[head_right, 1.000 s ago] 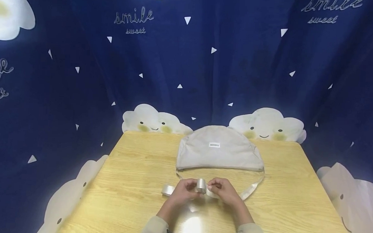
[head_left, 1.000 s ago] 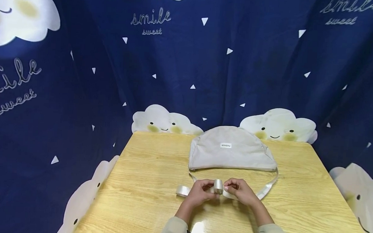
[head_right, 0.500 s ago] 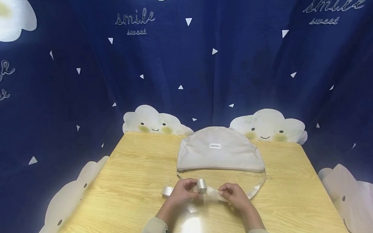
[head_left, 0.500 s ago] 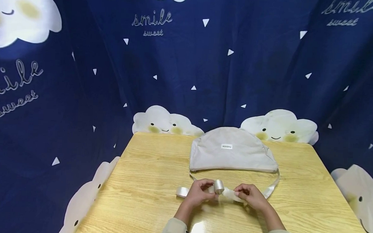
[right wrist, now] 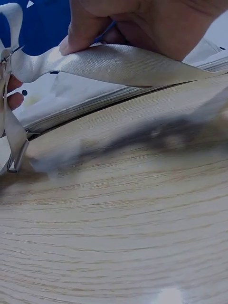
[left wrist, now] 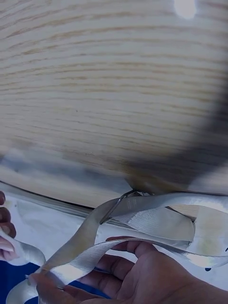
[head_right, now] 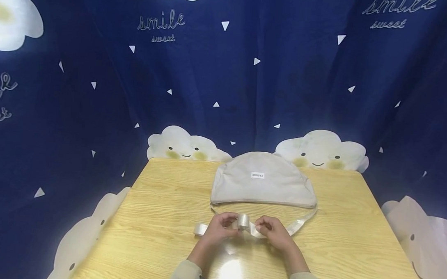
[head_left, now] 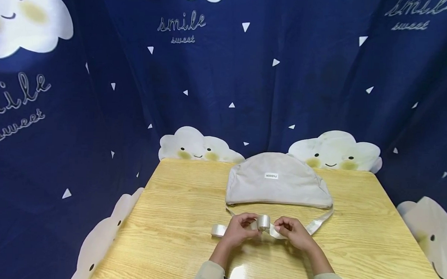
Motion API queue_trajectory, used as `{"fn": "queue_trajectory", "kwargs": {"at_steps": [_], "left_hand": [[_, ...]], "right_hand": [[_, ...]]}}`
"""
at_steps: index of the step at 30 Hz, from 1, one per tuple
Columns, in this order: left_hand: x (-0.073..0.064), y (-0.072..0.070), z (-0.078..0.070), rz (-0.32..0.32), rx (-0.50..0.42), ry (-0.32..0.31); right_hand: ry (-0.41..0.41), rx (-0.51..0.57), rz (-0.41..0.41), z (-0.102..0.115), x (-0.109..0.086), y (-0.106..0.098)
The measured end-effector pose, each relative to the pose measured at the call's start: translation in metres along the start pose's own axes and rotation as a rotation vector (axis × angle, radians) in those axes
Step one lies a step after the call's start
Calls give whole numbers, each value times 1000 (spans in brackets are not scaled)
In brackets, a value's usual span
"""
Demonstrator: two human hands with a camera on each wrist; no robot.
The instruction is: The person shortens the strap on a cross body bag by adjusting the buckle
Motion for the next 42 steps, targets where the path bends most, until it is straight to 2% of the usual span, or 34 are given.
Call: {"fn": "queue_trajectory", "kwargs": {"at_steps": [7,14,17,24,30,33,40,42], "left_hand": [[-1,-4,-1,-7,-7,-11],[1,-6,3,15,-31,-41],[2,-7,3,16,-37,-42],[4,-7,-1,5,1,-22],[2,-7,-2,-2,-10,-28],[3,-7,2,7,-25,-14],[9,-9,31,7,-14,-25],[10,-8,34,17,-8,-20]], "right_hand": [[24,28,13,-5,-1,1],[-65,43,37,3,1,-4],[-59,47,43,2,4,-7],[14,63,40,-5,7,-8],[-13,14,61,-4,7,-5],[-27,8,59,-1,9,-5],[-32,48,70,7,14,1],[-24,46,66,8,16,3]]}}
Point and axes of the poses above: each hand's wrist, its own x-axis towards the middle knuckle, its own y-axis out of the palm, z = x × y, the point moved 6 cm from there along x, towards the middle knuckle, and after that the axes turned 11 degrees about -x, right-handed, at the moved point
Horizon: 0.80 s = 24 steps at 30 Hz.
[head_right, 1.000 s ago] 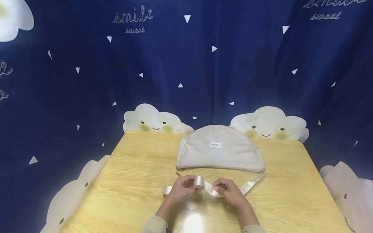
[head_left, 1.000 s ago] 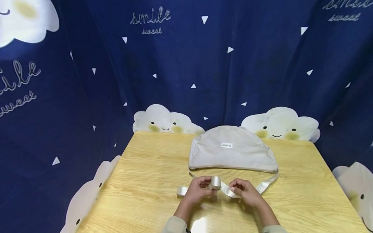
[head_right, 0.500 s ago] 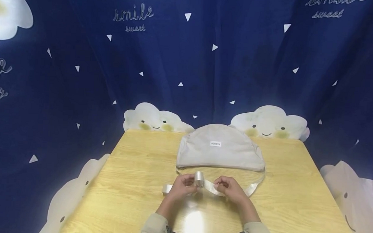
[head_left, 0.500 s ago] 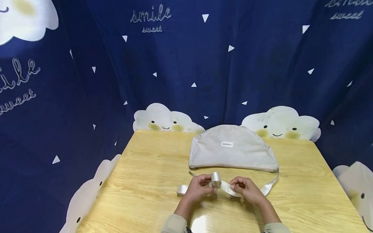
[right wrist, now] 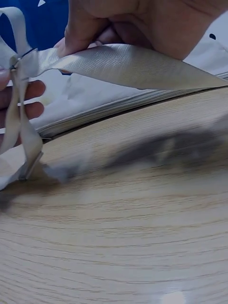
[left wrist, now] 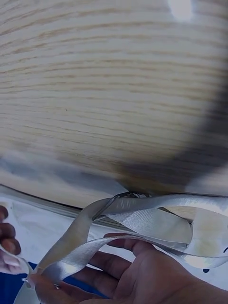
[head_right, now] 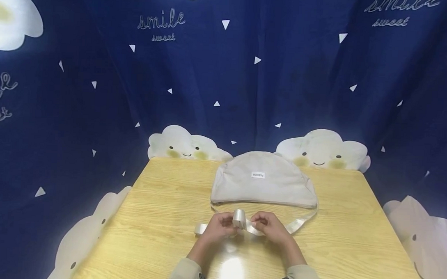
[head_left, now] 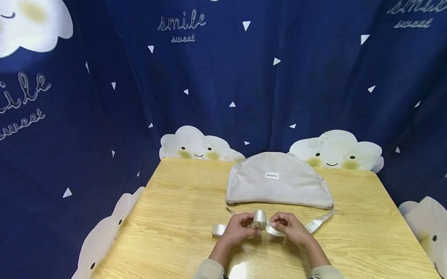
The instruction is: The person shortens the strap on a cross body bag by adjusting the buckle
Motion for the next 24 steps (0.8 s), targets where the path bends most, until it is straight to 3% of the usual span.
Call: {"fn": "queue_trajectory", "kwargs": {"at_steps": [7,16,20,24], "left_hand": [[-1,0,-1,15,-28,23],[-11,6,-29,3,-34,18],[-7,-3,-10,-27,-2,19],[-4,-11,5,-40,28,20]], "right_hand": [[-4,13,5,4,6,3],[-12,38,16,2,8,9],[32,35,39,-1,0,5],[63,9,61,-18,-8,3]]}}
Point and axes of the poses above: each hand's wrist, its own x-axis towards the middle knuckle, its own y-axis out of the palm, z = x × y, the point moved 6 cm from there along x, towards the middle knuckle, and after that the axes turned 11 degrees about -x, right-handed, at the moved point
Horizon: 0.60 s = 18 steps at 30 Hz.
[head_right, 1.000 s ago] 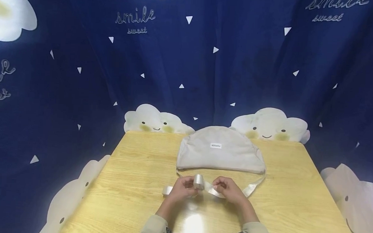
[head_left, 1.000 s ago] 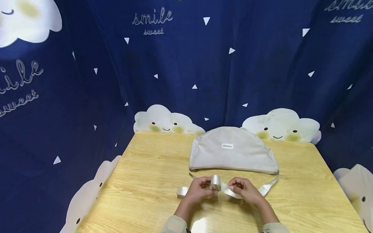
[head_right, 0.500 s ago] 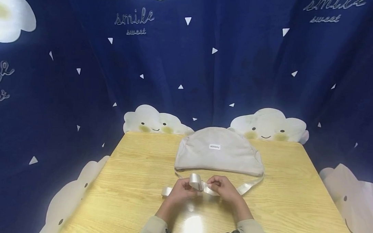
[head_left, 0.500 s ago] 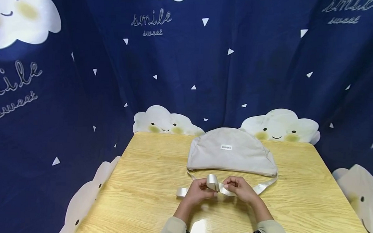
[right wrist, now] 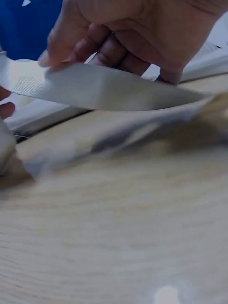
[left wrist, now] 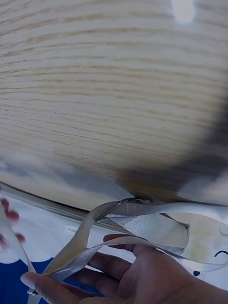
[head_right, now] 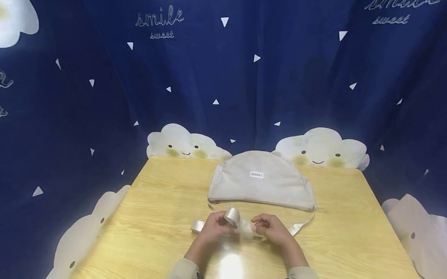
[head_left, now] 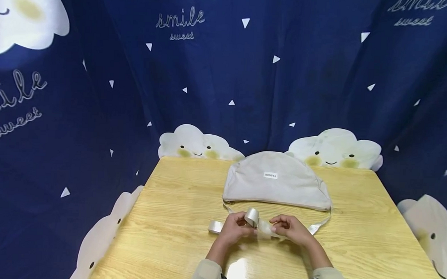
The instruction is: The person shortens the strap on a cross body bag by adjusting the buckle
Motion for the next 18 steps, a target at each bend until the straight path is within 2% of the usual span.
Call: {"fn": "queue_trajectory", "kwargs": {"at_steps": [5,8,13,18], "left_hand": [[-1,2,-1,50,-1,76],[-2,4,2,66,-22,80],[-3,6,6,57,-44,-3],[-2,8,5,55,-20,-22]], "right_hand": [[5,0,-19,-9,-8,2],[-18,10,-42,-6,-9,2],[-53,-7,-77,4,0,5],[-37,20,-72,10,11,12]]}}
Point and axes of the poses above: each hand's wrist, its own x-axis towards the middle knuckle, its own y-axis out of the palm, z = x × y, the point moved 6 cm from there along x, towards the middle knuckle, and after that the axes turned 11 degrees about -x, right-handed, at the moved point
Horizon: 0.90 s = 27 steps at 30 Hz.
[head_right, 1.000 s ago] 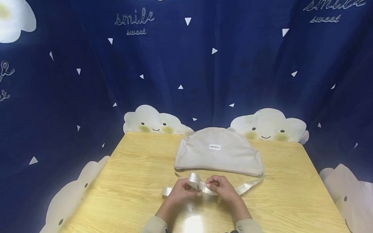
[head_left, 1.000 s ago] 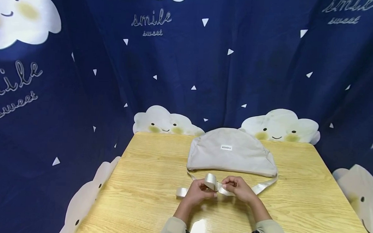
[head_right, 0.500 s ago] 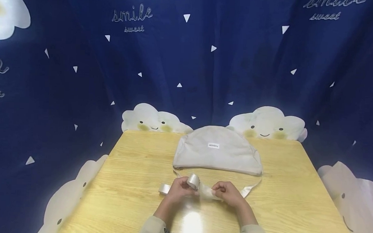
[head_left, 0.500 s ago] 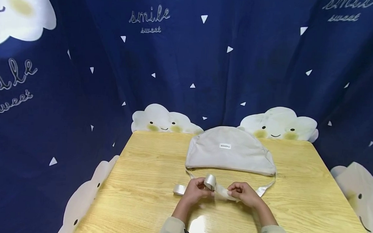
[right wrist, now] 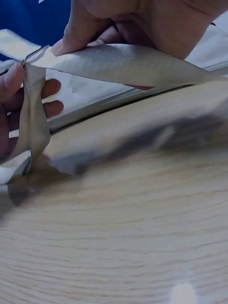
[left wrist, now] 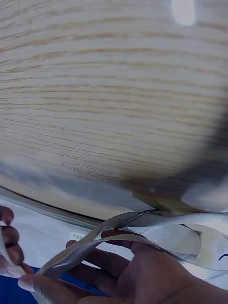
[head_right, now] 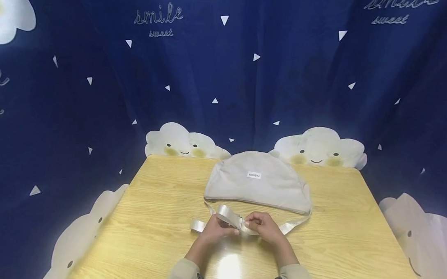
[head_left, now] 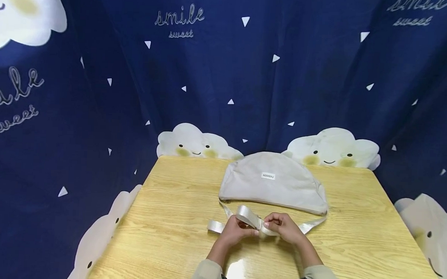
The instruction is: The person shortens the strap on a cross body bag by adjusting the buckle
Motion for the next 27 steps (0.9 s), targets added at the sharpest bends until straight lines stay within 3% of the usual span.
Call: {"fn": "queue_trajectory", "kwargs": {"at_steps": [5,10,14,19,27], "left_hand": [[-2,3,-9,6,11,9],[-9,6,-29,-5,9,20],[-12,6,-35,-18,25,44],[-12,4,-36,-35,28,41],[-9,4,-35,-13,10,52]], "right_hand": [[36,46,15,0,0,1],[49,33,29,0,-7,-6],[80,12,39,-7,-18,-14],[58,-29,37,-16,-24,-18],[34,-32,-11,-6,-16,-11]]}}
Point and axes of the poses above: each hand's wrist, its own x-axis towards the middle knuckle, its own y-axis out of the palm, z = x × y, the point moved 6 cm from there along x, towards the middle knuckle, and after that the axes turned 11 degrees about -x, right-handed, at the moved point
